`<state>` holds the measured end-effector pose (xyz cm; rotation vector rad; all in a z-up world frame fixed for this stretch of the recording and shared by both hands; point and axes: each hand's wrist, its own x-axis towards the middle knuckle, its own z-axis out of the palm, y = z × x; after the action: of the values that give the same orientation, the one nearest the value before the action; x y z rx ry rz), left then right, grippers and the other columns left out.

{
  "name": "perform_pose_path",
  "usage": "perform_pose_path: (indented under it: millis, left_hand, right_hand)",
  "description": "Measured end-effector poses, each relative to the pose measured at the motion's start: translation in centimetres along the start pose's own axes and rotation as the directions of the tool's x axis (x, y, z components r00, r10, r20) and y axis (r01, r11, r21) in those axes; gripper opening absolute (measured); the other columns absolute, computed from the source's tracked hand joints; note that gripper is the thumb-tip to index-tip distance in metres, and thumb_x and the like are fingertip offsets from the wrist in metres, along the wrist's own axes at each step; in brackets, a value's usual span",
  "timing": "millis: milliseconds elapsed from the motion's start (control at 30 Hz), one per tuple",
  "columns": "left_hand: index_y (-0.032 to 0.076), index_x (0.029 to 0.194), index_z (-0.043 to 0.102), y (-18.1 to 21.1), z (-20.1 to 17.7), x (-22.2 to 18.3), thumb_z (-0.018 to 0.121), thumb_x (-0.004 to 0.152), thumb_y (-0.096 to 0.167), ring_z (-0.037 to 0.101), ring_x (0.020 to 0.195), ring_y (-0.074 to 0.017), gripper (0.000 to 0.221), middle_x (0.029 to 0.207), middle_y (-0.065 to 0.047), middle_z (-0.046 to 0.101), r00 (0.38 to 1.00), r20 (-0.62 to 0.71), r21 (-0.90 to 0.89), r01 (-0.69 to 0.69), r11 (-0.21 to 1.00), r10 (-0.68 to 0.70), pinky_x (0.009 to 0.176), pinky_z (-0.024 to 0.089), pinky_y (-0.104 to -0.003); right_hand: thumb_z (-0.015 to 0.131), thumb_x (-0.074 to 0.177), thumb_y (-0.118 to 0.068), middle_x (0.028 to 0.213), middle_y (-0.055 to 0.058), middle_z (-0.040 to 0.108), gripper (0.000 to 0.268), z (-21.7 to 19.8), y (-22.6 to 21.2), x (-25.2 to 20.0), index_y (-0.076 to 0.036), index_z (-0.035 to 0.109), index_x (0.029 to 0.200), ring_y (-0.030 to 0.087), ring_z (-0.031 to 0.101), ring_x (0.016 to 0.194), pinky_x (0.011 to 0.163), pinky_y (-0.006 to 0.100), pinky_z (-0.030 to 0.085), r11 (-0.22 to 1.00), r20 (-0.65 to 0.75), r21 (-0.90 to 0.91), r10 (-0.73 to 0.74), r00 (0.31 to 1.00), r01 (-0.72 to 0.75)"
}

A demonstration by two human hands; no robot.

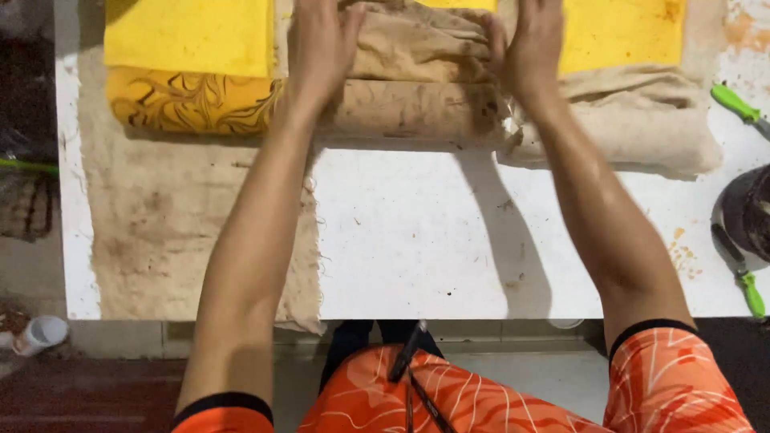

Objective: Spreading yellow jam or cream onto flat cake sheets and rolling them into cylindrical logs on a production table.

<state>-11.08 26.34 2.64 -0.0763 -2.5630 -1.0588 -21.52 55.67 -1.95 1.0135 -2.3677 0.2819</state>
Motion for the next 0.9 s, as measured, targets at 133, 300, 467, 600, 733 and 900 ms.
perform_pose_path:
  millis: [133,300,467,600,733,900]
  left_hand:
    - [0.004,0.103,0.056,1.0,2.8,-4.2,0.057,0.096,0.027,0.052,0.085,-0.0299,0.024,0.093,-0.013,0.056,0.972,0.214,0.114,-0.121,0.986,0.095,0.069,0.043,-0.043]
    - [0.002,0.128,0.051,1.1,4.7,-8.8,0.045,0.102,0.036,0.048,0.114,-0.0329,0.043,0.126,-0.018,0.052,0.95,0.278,0.381,-0.243,0.892,0.14,0.094,0.038,-0.047]
    - [0.006,0.141,0.04,5.2,2.3,-12.7,0.043,0.097,0.056,0.041,0.124,-0.0375,0.067,0.13,-0.02,0.045,0.936,0.319,0.48,-0.296,0.826,0.149,0.106,0.026,-0.057]
    - [0.011,0.149,0.032,3.1,5.0,-13.8,0.039,0.094,0.067,0.043,0.132,-0.0356,0.078,0.145,-0.016,0.046,0.931,0.343,0.585,-0.314,0.748,0.124,0.111,0.021,-0.058]
    - [0.01,0.148,0.035,3.6,4.7,-13.7,0.04,0.095,0.066,0.045,0.129,-0.0336,0.076,0.14,-0.014,0.05,0.931,0.342,0.623,-0.325,0.712,0.126,0.11,0.023,-0.056]
    - [0.01,0.147,0.036,3.2,4.5,-13.4,0.04,0.095,0.064,0.042,0.132,-0.0367,0.075,0.143,-0.017,0.048,0.928,0.355,0.576,-0.314,0.755,0.114,0.112,0.015,-0.06]
  right_hand:
    - [0.052,0.097,-0.014,0.109,0.017,0.058,0.014,-3.1,-6.8,-0.8,-0.004,0.06,0.102,0.037,0.056,0.097,0.078,0.046,0.043,0.863,0.221,0.48,0.058,0.974,-0.16]
    - [0.048,0.1,-0.024,0.114,0.022,0.061,0.035,-4.5,-9.8,-2.4,0.002,0.056,0.122,0.035,0.055,0.105,0.092,0.052,0.043,0.916,0.399,0.389,-0.074,0.914,-0.096]
    - [0.042,0.101,-0.045,0.117,0.013,0.06,0.047,-6.1,-11.3,-6.3,-0.009,0.059,0.125,0.031,0.056,0.109,0.093,0.041,0.04,0.972,0.245,0.216,-0.145,0.959,0.092]
    - [0.057,0.099,-0.015,0.111,0.02,0.063,0.018,-5.1,-8.2,-1.5,0.002,0.061,0.102,0.038,0.05,0.12,0.098,0.046,0.048,0.857,0.155,0.505,0.024,0.988,-0.101]
    - [0.071,0.094,-0.023,0.082,0.018,0.06,0.023,1.9,-1.6,1.5,-0.007,0.056,0.1,0.031,0.058,0.072,0.054,0.045,0.042,0.947,0.227,0.182,0.221,0.948,-0.264]
    - [0.063,0.074,0.006,0.077,0.011,0.064,0.012,2.1,-1.5,2.7,-0.004,0.058,0.078,0.017,0.054,0.069,0.048,0.035,0.036,0.934,0.086,0.265,0.226,0.97,-0.241]
